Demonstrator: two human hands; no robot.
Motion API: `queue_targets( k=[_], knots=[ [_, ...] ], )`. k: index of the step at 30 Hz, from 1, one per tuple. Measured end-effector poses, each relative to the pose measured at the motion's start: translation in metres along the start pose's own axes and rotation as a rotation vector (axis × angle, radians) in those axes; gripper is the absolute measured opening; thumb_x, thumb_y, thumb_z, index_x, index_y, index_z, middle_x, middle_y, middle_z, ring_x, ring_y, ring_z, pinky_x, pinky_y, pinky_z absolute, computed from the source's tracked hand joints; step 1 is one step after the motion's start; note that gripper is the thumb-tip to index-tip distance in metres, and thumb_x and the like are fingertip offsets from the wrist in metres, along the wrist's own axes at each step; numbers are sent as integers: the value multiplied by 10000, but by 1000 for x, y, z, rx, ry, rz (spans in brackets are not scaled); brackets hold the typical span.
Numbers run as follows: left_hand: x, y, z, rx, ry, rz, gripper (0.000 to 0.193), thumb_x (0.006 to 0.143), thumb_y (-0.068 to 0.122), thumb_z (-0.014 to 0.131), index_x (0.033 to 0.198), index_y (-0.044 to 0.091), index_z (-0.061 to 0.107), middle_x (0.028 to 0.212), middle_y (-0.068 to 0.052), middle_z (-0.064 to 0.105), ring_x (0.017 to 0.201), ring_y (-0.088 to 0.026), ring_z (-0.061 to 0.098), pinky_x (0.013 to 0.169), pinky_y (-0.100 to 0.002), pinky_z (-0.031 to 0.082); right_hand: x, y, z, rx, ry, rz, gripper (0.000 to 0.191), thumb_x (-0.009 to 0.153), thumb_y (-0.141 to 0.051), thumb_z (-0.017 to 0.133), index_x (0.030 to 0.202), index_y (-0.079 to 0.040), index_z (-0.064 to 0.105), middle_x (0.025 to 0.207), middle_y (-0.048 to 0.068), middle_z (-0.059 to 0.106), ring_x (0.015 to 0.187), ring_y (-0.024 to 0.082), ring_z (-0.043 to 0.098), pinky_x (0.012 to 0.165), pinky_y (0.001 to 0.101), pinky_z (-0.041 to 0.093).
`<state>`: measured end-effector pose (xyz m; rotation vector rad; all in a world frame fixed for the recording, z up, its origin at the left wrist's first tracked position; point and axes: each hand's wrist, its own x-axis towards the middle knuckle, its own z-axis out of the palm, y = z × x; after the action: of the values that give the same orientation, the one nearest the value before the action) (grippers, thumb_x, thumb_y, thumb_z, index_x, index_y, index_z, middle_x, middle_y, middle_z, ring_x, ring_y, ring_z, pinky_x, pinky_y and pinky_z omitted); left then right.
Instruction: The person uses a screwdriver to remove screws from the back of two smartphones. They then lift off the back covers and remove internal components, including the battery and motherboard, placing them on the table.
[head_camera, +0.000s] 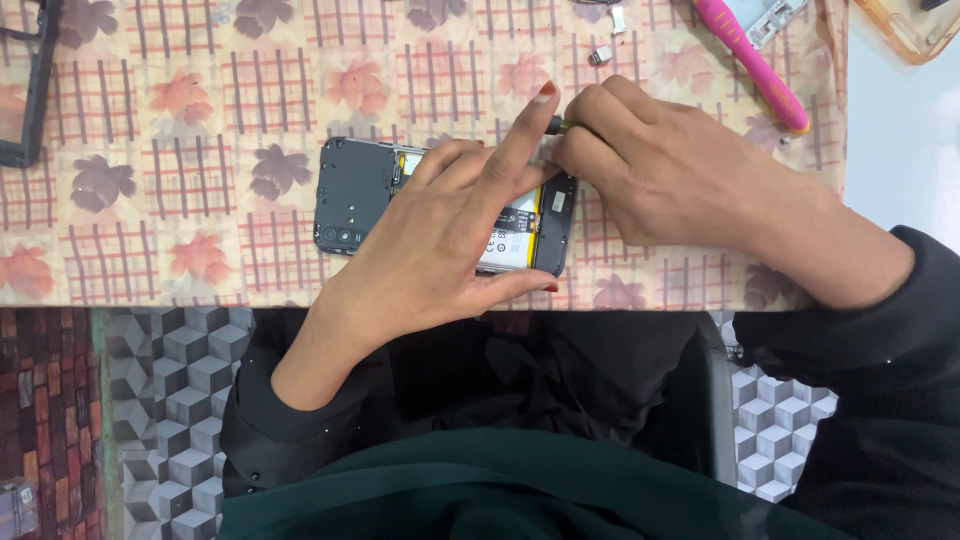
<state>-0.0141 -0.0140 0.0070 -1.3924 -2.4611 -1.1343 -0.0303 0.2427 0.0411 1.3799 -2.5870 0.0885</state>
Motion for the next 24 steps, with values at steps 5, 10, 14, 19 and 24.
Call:
queue_targets(
  k=[5, 10, 14, 19, 24],
  knots=[
    [0, -1, 1, -44, 31, 39, 1220, 858, 450, 889, 1659, 107, 35, 1413, -143, 641, 1274, -270, 630, 1198, -463, 444, 0, 5, -5, -7, 8, -86, 243, 862, -25, 705, 1066, 68, 611, 974, 149, 573, 932, 288, 651, 668, 354, 602],
    [0, -1, 2, -15, 21, 45, 1221, 851, 481, 890, 1651, 99, 50, 1369, -126, 643, 1255, -282, 626, 1191, -479, 450, 1, 8, -7, 30, 7, -105, 305, 856, -55, 732, 1107, 81, 625, 995, 154, 574, 925, 293, 659, 644, 363, 598],
    [0, -1, 3, -3, 20, 45, 1214, 850, 488, 888, 1650, 97, 62, 1371, -125, 642, 1241, -278, 629, 1185, -476, 460, 0, 8, -5, 66, -2, -73, 307, 849, -88, 751, 1092, 60, 635, 1001, 157, 569, 910, 292, 657, 626, 367, 594],
    [0, -2, 3, -1, 45, 83, 1209, 857, 486, 875, 1650, 95, 49, 1432, -150, 622, 1241, -281, 625, 1174, -473, 459, -1, 12, -4, 38, -6, -106, 274, 881, -119, 754, 1078, 41, 649, 993, 140, 578, 912, 281, 671, 611, 364, 595],
    [-1, -2, 2, 2, 28, 72, 1205, 867, 512, 870, 1655, 90, 60, 1385, -118, 636, 1236, -272, 632, 1180, -474, 466, -1, 16, -5, 25, -2, -164, 257, 928, -125, 710, 1117, 39, 651, 1022, 129, 590, 945, 276, 685, 654, 359, 608]
  ],
)
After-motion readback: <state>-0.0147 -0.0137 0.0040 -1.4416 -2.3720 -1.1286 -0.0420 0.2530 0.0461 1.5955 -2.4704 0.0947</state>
